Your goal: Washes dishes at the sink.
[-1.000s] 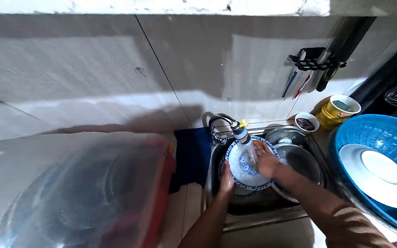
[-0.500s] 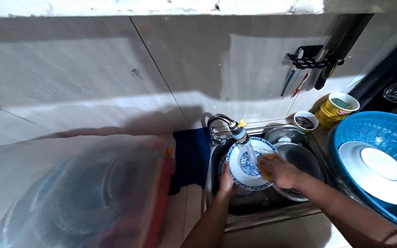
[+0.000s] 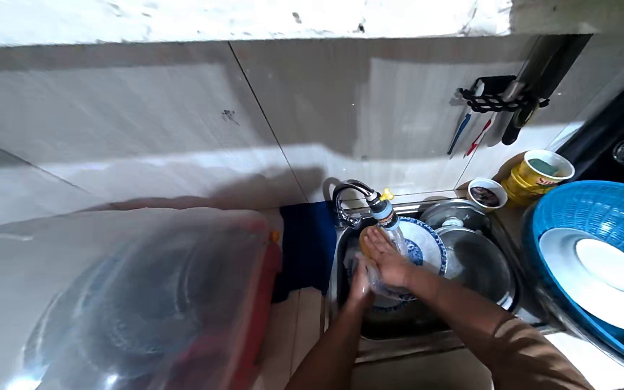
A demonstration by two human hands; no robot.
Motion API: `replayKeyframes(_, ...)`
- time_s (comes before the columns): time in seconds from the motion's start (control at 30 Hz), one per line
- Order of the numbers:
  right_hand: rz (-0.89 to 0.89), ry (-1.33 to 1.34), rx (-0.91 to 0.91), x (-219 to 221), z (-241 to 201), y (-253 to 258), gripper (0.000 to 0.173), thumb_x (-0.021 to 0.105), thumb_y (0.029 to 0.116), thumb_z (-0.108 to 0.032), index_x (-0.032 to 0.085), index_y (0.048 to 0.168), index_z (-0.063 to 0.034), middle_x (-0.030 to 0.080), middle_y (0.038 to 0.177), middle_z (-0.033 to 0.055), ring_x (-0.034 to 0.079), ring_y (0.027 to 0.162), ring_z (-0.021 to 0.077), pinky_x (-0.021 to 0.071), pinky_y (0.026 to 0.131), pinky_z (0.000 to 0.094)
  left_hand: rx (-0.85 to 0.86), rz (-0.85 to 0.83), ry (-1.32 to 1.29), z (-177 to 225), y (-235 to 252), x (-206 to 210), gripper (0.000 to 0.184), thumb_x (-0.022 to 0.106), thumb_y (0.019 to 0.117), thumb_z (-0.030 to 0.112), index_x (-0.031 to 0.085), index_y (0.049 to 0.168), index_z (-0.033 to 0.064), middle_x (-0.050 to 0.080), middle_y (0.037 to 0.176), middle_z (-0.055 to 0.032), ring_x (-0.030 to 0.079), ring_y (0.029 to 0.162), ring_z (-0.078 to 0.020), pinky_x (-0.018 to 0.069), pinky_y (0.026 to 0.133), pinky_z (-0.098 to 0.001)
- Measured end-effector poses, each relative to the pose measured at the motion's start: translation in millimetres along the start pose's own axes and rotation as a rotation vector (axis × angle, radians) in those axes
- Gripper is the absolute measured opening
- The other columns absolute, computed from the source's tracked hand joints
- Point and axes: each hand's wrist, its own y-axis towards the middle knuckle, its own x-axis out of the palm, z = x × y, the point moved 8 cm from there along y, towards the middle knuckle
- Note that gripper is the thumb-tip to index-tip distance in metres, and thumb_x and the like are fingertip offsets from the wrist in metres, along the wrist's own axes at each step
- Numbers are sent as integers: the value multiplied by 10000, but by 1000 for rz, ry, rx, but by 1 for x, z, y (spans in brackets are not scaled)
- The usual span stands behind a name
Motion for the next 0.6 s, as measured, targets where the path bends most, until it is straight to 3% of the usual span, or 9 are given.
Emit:
replayKeyframes(0.07, -93, 1, -25, 11, -4, -12, 712, 378, 1054, -489, 194, 1656, -155, 112, 1737, 47, 51, 1604, 242, 96, 1294, 551, 10, 4, 103, 10, -1, 0, 720, 138, 1077, 592, 458, 1514, 118, 596, 1423, -100, 579, 1290, -173, 488, 1097, -411)
replayKeyframes(0.17, -301, 0, -83, 12, -5, -49, 659, 325, 1082, -515, 248, 1646, -182, 198, 1721, 23, 127, 1596, 227, 111, 1298, 528, -34, 52, 111, -3, 7, -9, 777, 163, 1051, 657, 568, 1411, 100, 686, 1274, -118, 661, 1173, -217, 558, 1008, -462)
replayKeyframes(0.23, -410, -33, -133, 2, -1, -80, 644, 401, 1074, -499, 315, 1624, -174, 254, 1705, 30, 170, 1587, 247, 134, 1294, 534, -61, 67, 59, -9, 10, -11, 733, 203, 1055, 652, 530, 1461, 136, 652, 1354, -94, 627, 1244, -214, 537, 1048, -480)
replayKeyframes(0.3, -466, -114, -152, -17, 9, -106, 632, 550, 1031, -397, 369, 1602, -194, 294, 1690, 15, 211, 1576, 242, 180, 1290, 531, -102, 100, -17, -14, 12, -12, 689, 254, 1058, 642, 512, 1482, 164, 637, 1389, -80, 615, 1274, -223, 536, 1055, -506)
replayKeyframes(0.37, -394, -237, -146, -32, 25, -124, 621, 659, 959, -210, 458, 1547, -232, 390, 1640, 5, 317, 1536, 246, 291, 1257, 529, -153, 103, -121, -17, 13, -8, 669, 280, 1056, 638, 509, 1477, 170, 648, 1372, -91, 628, 1258, -259, 542, 1030, -551)
replayKeyframes(0.43, -247, -378, -151, -42, 35, -128, 555, 654, 912, -43, 569, 1433, -217, 546, 1507, 24, 472, 1435, 251, 409, 1195, 491, -191, 91, -186, -18, 12, -4, 647, 279, 1066, 616, 483, 1488, 171, 643, 1373, -103, 625, 1257, -282, 535, 1026, -575)
replayKeyframes(0.53, -196, -509, -148, -44, 32, -123, 412, 613, 911, -10, 641, 1291, -168, 648, 1344, 50, 597, 1287, 269, 510, 1082, 499, -270, 128, -196, -27, 10, -9, 631, 292, 1063, 620, 479, 1481, 186, 652, 1349, -111, 642, 1220, -296, 550, 982, -585)
replayKeyframes(0.6, -204, -518, -143, -50, 24, -116, 360, 605, 915, -22, 656, 1236, -177, 678, 1261, 60, 638, 1207, 287, 540, 1021, 526, -310, 206, -134, -28, 6, -17, 579, 326, 1068, 594, 501, 1446, 193, 674, 1286, -126, 682, 1115, -316, 589, 864, -571)
